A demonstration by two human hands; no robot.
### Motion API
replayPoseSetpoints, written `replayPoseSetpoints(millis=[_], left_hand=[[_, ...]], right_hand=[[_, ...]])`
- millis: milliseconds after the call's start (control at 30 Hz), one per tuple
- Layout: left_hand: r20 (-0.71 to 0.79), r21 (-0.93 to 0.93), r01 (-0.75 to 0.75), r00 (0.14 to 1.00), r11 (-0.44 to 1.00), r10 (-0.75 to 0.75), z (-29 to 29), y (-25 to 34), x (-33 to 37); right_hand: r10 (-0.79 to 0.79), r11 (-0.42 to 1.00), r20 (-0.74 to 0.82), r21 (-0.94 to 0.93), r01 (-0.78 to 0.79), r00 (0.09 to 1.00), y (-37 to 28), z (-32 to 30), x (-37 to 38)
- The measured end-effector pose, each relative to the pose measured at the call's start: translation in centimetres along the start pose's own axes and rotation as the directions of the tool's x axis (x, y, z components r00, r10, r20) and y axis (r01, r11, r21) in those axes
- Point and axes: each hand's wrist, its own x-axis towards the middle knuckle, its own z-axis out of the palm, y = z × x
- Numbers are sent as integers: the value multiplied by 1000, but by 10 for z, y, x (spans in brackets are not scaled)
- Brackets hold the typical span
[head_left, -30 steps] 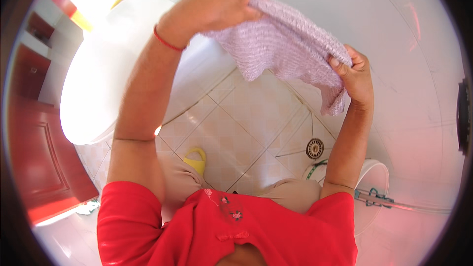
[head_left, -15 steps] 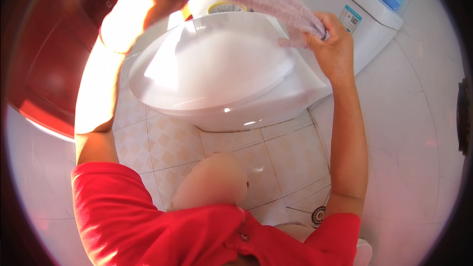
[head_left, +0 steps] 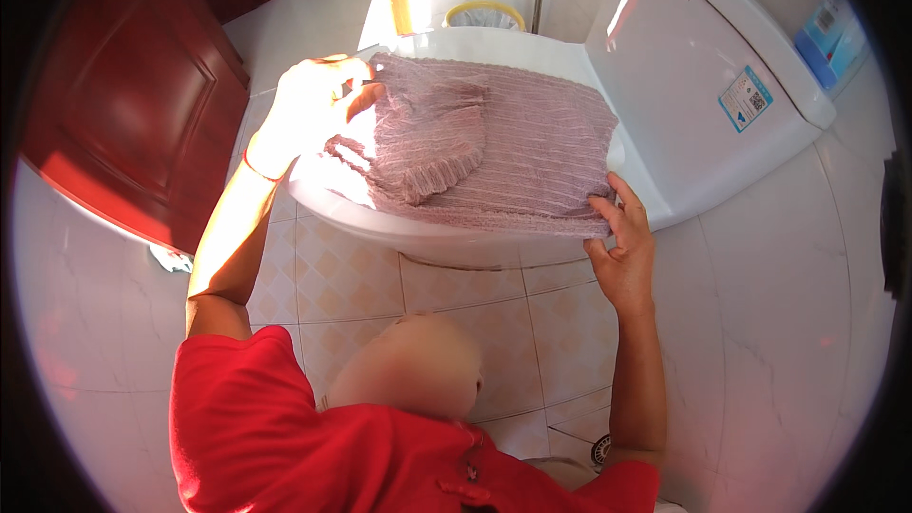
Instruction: The person wipes down the toilet tank and the bathroom wall using a cloth, then picks up a bottle of cleaning solution and continues wiping the tank and a wall-mounted towel rack.
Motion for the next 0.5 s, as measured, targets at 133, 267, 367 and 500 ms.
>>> replayPoseSetpoints(millis=[133,267,367,500], left_hand=[[239,-87,-23,970,996,43,32,35,27],[586,215,-92,808,972,-53,51,67,40],[548,-153,11,833,988,76,58,32,33],[631,-542,606,751,583,-195,50,2,23]], right_hand=[[152,985,-9,80,-151,988,-14,4,-10],[293,915,-89,314,-252,952,-10,0,-28],[389,887,-113,312,-340,914,8,-4,-41],[539,761,-143,505,-407,830,30,1,-57]])
